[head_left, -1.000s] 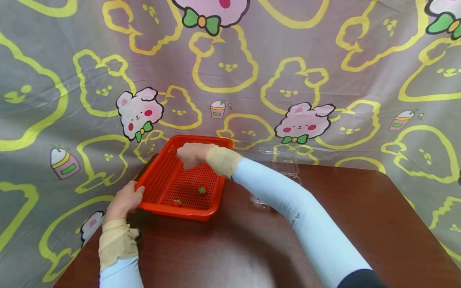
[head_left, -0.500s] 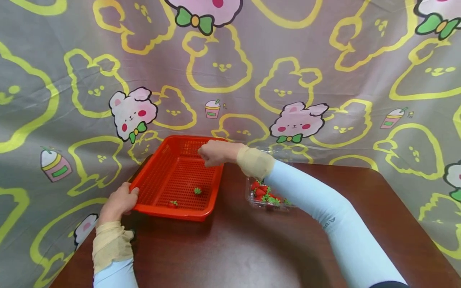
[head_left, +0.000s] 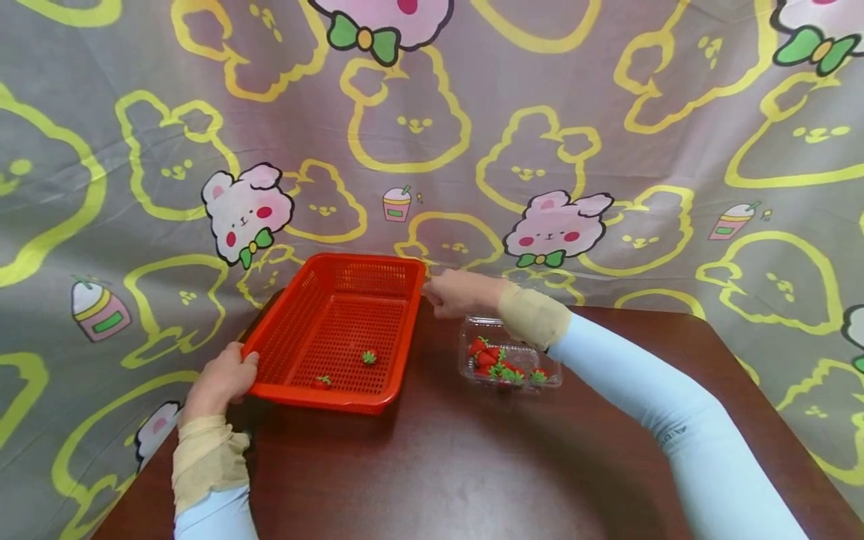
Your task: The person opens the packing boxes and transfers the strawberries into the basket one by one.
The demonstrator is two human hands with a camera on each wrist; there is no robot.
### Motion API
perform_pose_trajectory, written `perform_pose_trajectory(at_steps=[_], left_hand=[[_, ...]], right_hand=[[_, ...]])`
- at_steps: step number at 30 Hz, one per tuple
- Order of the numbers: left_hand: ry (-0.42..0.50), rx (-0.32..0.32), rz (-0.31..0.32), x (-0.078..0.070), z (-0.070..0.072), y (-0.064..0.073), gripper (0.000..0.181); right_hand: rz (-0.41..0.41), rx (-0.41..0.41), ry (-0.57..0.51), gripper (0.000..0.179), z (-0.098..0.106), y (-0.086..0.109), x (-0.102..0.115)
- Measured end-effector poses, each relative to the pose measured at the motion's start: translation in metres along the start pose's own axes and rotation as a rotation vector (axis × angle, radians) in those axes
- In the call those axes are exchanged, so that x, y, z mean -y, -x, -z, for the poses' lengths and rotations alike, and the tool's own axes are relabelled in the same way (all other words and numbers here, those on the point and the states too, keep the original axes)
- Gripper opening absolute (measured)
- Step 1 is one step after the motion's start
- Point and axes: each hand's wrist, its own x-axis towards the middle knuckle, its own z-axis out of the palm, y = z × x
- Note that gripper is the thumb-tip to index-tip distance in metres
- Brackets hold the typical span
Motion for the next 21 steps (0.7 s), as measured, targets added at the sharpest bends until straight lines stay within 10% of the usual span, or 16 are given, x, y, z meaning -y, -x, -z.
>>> perform_pose_trajectory(at_steps=[9, 21], left_hand=[[-0.027, -0.006, -0.017, 0.009, -0.001, 0.004, 0.048], [-0.032, -0.013, -0.006, 0.001, -0.001, 0.002, 0.047]], right_hand=[[0.006, -0.059, -0.054, 0.004, -0.020, 0.026, -0.024], [-0.077, 0.067, -0.017, 0.018, -0.063, 0.057, -0.055]])
